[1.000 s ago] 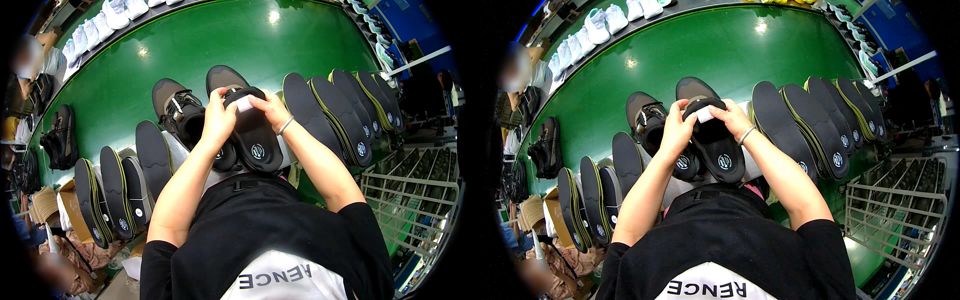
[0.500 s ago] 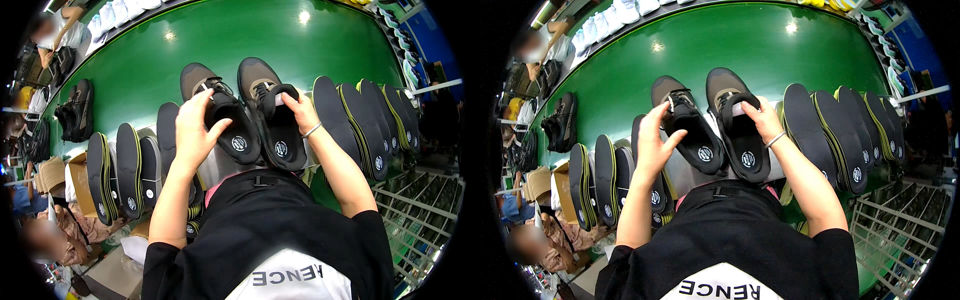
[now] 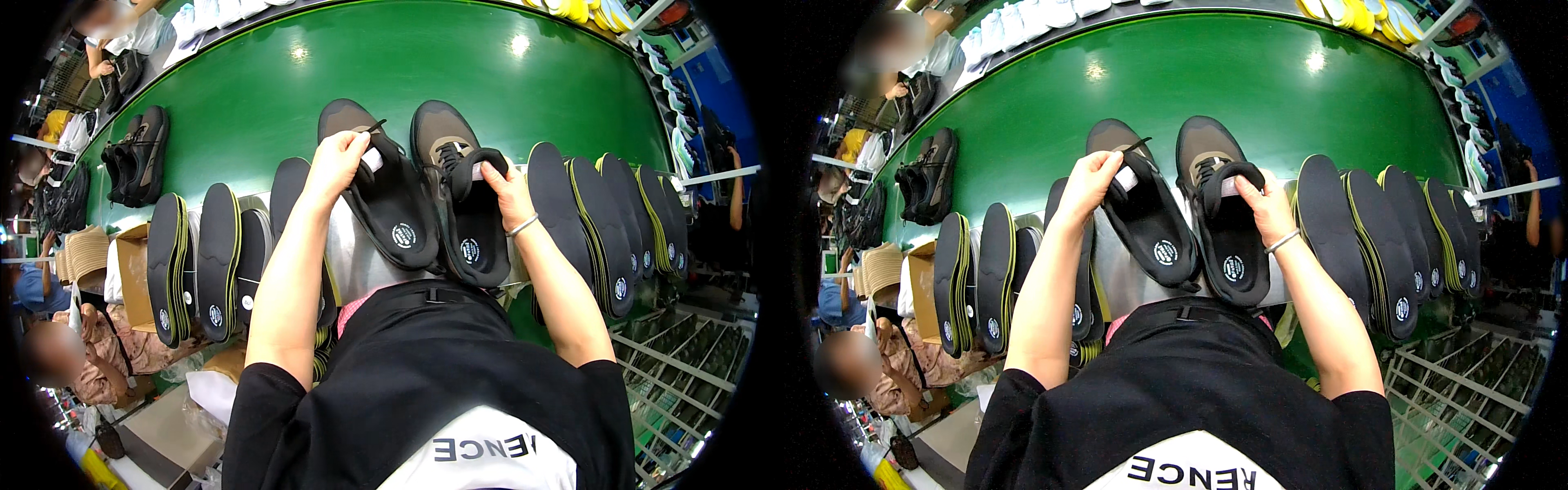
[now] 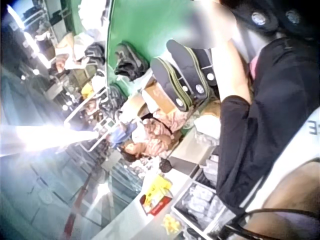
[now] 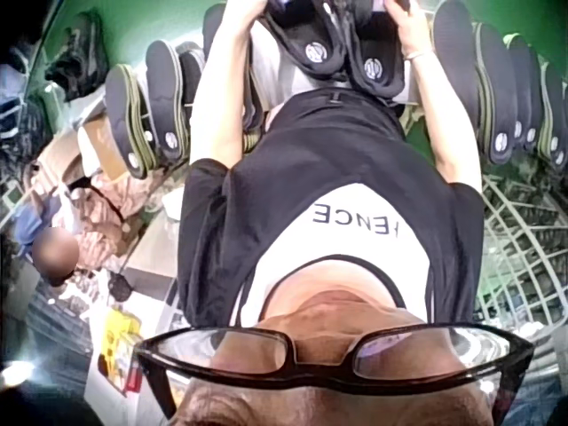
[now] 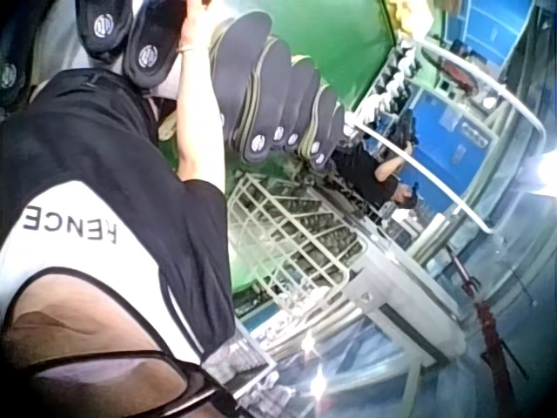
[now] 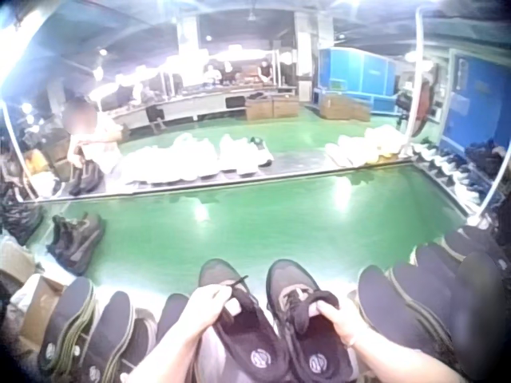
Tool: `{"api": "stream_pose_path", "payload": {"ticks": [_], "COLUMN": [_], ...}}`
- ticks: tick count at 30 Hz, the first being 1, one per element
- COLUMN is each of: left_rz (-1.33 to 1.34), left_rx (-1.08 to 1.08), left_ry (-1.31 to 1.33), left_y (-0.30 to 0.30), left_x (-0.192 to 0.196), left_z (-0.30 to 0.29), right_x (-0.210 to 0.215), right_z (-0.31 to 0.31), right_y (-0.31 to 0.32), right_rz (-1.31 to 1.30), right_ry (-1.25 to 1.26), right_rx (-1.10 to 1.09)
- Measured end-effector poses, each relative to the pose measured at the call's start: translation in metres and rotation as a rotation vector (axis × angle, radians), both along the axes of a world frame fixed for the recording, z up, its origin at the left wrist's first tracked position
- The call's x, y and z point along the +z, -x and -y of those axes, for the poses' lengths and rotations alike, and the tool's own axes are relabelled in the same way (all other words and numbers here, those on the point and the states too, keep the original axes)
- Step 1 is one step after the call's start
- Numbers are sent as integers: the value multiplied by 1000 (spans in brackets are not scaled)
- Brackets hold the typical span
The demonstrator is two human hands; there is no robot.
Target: The person inserts insoles into shoes and wraps them in white tissue paper.
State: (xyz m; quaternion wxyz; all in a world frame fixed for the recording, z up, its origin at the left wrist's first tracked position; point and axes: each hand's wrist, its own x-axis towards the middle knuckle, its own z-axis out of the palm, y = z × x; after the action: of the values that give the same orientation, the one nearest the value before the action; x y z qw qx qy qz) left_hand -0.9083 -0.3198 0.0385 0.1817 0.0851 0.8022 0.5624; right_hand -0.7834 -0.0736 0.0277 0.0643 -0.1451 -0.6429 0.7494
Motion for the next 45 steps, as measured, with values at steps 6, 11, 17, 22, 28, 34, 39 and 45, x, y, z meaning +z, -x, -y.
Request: {"api": "stream_pose_path", "payload": {"ticks": [6,11,17,22,28,34,39,45], "left_rz": [179,196,223,221,229,221,-779,-227], "left_rx": [-113,-129,-134,-130,-112,-120,8,-236], "left_ry": [-279,-358,-386,-424,-410,-412,558,416], "left_y": [-4,-5,-5,-6,-7,-6,-52,-124], "left_x": [18,15,14,10,14,11,56,57], "left_z": [8,11,12,13,12,10,-16,-45], "right_x": [-2,-3,-6,-1,-3,-8,-5,5], "right_z": [0,-1,-3,0,-1,-5,1,5], "right_y": [2,2,1,0,0,-1,1,-2], "right_rz": [-22,-19,-32,-36,-38,-35,-31,-37], "right_ry": [-20,-60,-84,-91,-100,-139,-176,-324], "right_rx": [-6,3,-7,5,-1,-5,-40,-68]}}
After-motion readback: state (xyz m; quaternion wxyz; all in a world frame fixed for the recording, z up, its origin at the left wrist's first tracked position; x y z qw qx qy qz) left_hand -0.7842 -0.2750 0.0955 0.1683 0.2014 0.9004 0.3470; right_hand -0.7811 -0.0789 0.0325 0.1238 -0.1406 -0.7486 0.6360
